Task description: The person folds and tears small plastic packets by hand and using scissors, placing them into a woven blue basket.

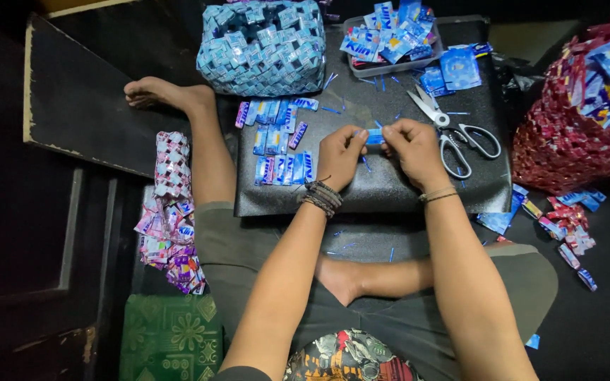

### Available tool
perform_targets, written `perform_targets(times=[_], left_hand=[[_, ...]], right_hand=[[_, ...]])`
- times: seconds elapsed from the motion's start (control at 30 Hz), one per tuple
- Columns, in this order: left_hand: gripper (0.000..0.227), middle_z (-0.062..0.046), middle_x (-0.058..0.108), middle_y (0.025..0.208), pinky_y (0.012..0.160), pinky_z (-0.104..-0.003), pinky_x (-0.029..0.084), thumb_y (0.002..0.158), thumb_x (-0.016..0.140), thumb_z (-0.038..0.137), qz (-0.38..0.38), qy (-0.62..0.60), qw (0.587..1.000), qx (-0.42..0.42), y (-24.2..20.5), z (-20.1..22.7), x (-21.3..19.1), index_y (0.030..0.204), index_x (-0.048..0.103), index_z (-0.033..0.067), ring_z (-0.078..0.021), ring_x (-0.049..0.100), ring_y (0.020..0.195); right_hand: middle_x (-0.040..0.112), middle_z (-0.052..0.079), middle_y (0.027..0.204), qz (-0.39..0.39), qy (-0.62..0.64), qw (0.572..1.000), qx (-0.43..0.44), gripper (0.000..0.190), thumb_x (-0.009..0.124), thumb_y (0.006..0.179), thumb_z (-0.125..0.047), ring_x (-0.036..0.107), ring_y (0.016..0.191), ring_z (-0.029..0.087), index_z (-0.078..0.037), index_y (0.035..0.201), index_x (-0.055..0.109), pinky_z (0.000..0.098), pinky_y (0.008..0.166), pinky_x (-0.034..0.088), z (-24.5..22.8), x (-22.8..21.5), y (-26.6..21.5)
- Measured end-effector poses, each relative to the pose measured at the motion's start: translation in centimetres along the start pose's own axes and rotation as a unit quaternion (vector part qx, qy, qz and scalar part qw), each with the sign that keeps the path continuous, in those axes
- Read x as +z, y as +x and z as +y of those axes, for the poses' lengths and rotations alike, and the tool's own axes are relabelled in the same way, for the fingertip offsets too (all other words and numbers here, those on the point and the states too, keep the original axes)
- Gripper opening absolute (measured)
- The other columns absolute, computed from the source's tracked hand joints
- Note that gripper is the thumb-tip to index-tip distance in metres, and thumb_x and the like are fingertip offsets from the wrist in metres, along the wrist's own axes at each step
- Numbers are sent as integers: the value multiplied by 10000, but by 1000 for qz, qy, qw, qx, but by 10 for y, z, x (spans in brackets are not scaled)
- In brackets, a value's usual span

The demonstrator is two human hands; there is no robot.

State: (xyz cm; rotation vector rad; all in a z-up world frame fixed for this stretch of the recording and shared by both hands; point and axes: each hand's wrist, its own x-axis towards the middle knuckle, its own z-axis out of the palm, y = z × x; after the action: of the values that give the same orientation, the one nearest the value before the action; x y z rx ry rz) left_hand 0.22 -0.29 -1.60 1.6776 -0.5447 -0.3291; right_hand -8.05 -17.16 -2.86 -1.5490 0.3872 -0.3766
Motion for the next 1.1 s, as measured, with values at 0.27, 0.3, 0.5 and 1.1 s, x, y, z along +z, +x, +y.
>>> perform_targets(times=[0.27,0.3,0.5,1.1], left_hand=[[230,-79,704,662,652,-324,548,1025,612,238,-14,-19,1000,-8,-6,10,-1,920,741,79,-157,665,664],[228,-88,700,662,654,-334,544,1024,609,233,-10,-25,1000,-9,-6,9,-2,925,738,73,-167,663,667],[240,-76,693,639,608,-297,537,1024,631,255,-17,-28,999,-3,-6,17,-7,899,734,78,-140,667,642],[194,-25,649,589,542,-209,464,971,681,174,5,-53,999,-10,-7,5,2,802,720,89,-42,545,569]], right_hand=[[700,146,847,8,50,998,-37,331,562,1108,-301,683,763,139,3,1071,687,278,662,591,2,2,-5],[718,175,966,-5,58,997,-48,438,543,1099,-354,691,831,146,41,1243,667,284,716,614,-3,6,-5],[717,151,1030,-19,-51,997,-62,264,762,934,-79,639,953,142,16,1170,690,310,832,565,1,5,-12],[722,177,903,58,-166,961,-212,254,785,915,-41,687,800,271,12,1151,708,329,694,555,-40,27,-23]])
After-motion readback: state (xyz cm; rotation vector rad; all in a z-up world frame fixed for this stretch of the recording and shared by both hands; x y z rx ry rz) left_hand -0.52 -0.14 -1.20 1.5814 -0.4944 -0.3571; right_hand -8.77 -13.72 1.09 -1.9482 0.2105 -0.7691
